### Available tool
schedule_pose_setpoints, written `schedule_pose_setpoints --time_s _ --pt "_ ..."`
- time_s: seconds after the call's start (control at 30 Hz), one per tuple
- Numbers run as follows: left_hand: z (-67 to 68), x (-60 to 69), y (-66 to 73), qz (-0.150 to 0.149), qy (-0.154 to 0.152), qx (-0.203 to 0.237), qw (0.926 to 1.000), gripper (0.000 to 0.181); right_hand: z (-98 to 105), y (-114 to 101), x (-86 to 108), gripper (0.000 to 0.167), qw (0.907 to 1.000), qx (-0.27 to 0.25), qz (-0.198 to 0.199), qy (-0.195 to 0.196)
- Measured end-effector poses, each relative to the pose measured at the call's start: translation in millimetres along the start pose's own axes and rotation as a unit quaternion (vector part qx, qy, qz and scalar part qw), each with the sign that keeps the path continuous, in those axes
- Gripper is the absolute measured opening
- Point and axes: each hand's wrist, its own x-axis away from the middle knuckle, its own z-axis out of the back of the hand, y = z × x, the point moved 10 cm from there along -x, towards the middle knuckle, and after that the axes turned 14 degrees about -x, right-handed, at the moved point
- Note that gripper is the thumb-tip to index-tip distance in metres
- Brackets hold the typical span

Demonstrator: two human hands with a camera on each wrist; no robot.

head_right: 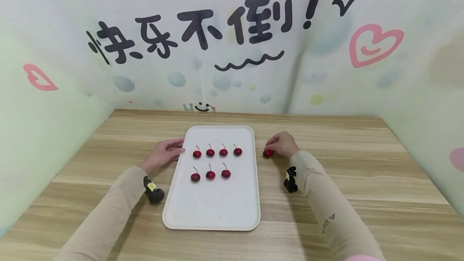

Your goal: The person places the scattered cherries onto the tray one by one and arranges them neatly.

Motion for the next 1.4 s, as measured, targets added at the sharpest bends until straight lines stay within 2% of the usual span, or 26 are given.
schedule_pose_setpoints --time_s 0.2,0.67,0.9,1.2,1.4 --pt "-0.8 0.6 0.1 -0.012 -0.007 0.016 0.9998 0.048 -3.3 -2.4 -0.4 0.02 0.9998 0.003 0.017 -0.009" --pt "0.8 0.0 -0.8 -0.001 -0.005 0.013 0.9999 0.048 -6.7 -10.1 8.0 0.02 0.9982 -0.014 0.028 -0.051" --pt "0.1 1.2 0.6 -0.002 -0.007 0.015 0.9999 0.047 -9.4 -12.3 11.1 0.023 0.9981 0.016 0.029 -0.052" --pt "0.1 0.7 0.9 -0.004 -0.007 0.013 0.9999 0.048 -15.4 -10.7 13.1 0.024 0.9965 0.021 0.023 -0.078" --pt "0.1 0.5 0.3 -0.004 -0.007 0.015 0.9999 0.048 -17.3 -14.3 12.8 0.021 0.9945 0.047 0.04 -0.084"
